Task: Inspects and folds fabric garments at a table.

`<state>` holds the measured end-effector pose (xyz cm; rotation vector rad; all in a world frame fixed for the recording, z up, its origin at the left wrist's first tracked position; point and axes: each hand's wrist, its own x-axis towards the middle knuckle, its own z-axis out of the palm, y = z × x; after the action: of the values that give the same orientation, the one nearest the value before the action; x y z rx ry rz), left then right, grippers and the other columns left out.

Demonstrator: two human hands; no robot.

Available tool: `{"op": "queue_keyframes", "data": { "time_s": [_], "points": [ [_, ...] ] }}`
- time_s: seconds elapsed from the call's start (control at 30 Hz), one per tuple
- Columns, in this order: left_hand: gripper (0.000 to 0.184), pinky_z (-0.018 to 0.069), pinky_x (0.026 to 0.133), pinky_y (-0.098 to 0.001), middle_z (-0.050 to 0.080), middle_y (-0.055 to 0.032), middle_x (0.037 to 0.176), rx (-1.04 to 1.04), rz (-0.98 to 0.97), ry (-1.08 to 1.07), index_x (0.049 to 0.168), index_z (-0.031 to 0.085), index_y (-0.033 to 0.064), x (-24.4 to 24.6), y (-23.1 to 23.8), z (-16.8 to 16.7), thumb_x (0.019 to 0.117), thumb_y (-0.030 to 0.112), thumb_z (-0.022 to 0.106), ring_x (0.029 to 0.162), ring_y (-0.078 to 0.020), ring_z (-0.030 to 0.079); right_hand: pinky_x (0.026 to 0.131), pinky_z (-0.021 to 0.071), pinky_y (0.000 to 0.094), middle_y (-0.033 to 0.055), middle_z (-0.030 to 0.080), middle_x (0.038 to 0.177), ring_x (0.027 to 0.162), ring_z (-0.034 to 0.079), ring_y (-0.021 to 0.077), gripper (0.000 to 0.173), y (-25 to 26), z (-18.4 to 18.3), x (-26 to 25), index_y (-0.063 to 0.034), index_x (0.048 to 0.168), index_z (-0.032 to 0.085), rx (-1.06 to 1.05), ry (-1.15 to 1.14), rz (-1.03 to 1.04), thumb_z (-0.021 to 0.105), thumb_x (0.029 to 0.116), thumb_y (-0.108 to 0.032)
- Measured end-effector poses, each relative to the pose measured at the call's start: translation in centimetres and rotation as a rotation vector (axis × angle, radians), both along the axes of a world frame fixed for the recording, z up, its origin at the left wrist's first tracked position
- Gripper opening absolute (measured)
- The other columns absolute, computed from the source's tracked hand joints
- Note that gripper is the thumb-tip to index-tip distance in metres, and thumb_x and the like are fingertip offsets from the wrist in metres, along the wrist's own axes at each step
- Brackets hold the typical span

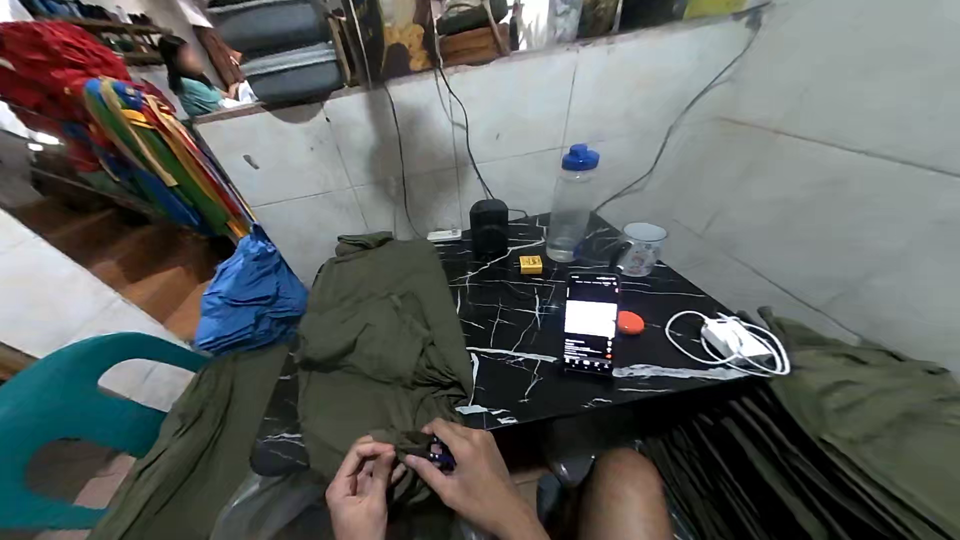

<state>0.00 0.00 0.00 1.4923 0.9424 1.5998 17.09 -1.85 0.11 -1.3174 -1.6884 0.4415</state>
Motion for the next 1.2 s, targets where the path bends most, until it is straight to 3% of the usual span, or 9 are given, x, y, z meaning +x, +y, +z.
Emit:
{"op": "queue_keyframes", "data": {
  "time_s": [0.23,0.47,0.57,0.63,0.67,0.77,0.83,1.0,1.2],
  "points": [
    [0.006,0.0628,0.073,-0.0224,0.069,0.0036,0.103,-0.013,-0.043,0.031,0.095,0.072,0.0114,-0.4,-0.3,-0.1,0.0942,0.006,0.069,0.085,-0.0057,0.069,0.059,0.0560,0.0397,0.0043,0.072,0.085,0.068,0.068,0.0176,0.037,0.0,-0.2,-0.1,-0.0103,0.110,0.072,0.067,-0.079,0.052,0.062,0.1011,-0.044],
    [0.005,0.0621,0.079,-0.0236,0.070,0.0022,0.113,-0.003,-0.111,0.058,0.097,0.073,0.0120,-0.5,-0.4,0.0,0.0929,0.010,0.073,0.092,-0.0069,0.070,0.054,0.0533,0.0389,0.0024,0.069,0.076,0.063,0.066,0.0169,0.036,0.2,-0.4,-0.7,-0.0126,0.101,0.073,0.100,-0.057,-0.035,0.055,0.1048,-0.043],
    [0.008,0.0638,0.079,-0.0244,0.068,-0.0026,0.121,-0.009,-0.173,0.068,0.095,0.075,0.0099,-0.7,-0.5,-0.2,0.0882,0.010,0.079,0.097,-0.0081,0.071,0.062,0.0552,0.0355,0.0027,0.067,0.078,0.066,0.063,0.0142,0.042,0.5,-0.3,-1.6,-0.0074,0.113,0.072,-0.043,0.235,-0.136,0.064,0.0990,-0.046],
    [0.014,0.0646,0.079,-0.0264,0.068,-0.0064,0.125,-0.007,-0.194,0.077,0.094,0.076,0.0091,-0.8,-0.6,-0.3,0.0822,0.008,0.085,0.100,-0.0115,0.071,0.075,0.0580,0.0323,0.0034,0.070,0.095,0.083,0.067,0.0121,0.044,1.0,-0.3,-1.3,-0.0087,0.126,0.067,-0.200,0.509,0.002,0.073,0.0941,-0.039],
    [0.018,0.0645,0.080,-0.0273,0.068,-0.0072,0.125,-0.005,-0.192,0.078,0.093,0.077,0.0095,-0.8,-0.5,-0.4,0.0784,0.006,0.087,0.102,-0.0131,0.071,0.079,0.0596,0.0314,0.0048,0.071,0.100,0.088,0.068,0.0122,0.041,1.2,-0.4,-1.1,-0.0069,0.124,0.067,-0.231,0.613,0.085,0.076,0.0925,-0.031],
    [0.020,0.0640,0.076,-0.0245,0.072,-0.0058,0.112,-0.019,-0.107,0.085,0.087,0.078,0.0083,-0.5,-0.6,-0.6,0.0722,-0.001,0.088,0.096,-0.0113,0.072,0.080,0.0583,0.0271,0.0050,0.071,0.096,0.089,0.068,0.0096,0.018,1.4,-0.7,-1.1,-0.0021,0.102,0.072,-0.235,0.705,0.168,0.074,0.0928,-0.018],
    [0.021,0.0645,0.070,-0.0258,0.075,-0.0055,0.096,-0.060,-0.038,0.068,0.086,0.076,0.0040,-0.1,-0.9,-0.2,0.0712,-0.007,0.087,0.085,-0.0116,0.073,0.078,0.0577,0.0258,0.0040,0.070,0.092,0.086,0.067,0.0085,0.013,1.4,-0.8,-1.4,-0.0025,0.097,0.072,-0.217,0.705,0.153,0.073,0.0937,-0.015],
    [0.021,0.0648,0.066,-0.0290,0.076,-0.0057,0.082,-0.205,0.002,0.079,0.094,0.071,-0.0022,-0.5,-1.2,0.5,0.0774,-0.012,0.078,0.069,-0.0131,0.074,0.076,0.0577,0.0249,0.0042,0.070,0.093,0.084,0.067,0.0080,0.013,1.3,-0.7,-1.7,-0.0012,0.100,0.071,-0.225,0.707,0.129,0.072,0.0943,-0.013],
    [0.028,0.0642,0.069,-0.0290,0.076,-0.0062,0.085,-0.322,-0.116,0.165,0.109,0.071,-0.0078,-1.6,-1.3,0.5,0.0815,-0.011,0.075,0.071,-0.0125,0.074,0.077,0.0572,0.0254,0.0050,0.070,0.093,0.084,0.067,0.0088,0.014,1.3,-0.7,-1.7,-0.0012,0.100,0.071,-0.246,0.682,0.153,0.072,0.0951,-0.015]
  ]
}}
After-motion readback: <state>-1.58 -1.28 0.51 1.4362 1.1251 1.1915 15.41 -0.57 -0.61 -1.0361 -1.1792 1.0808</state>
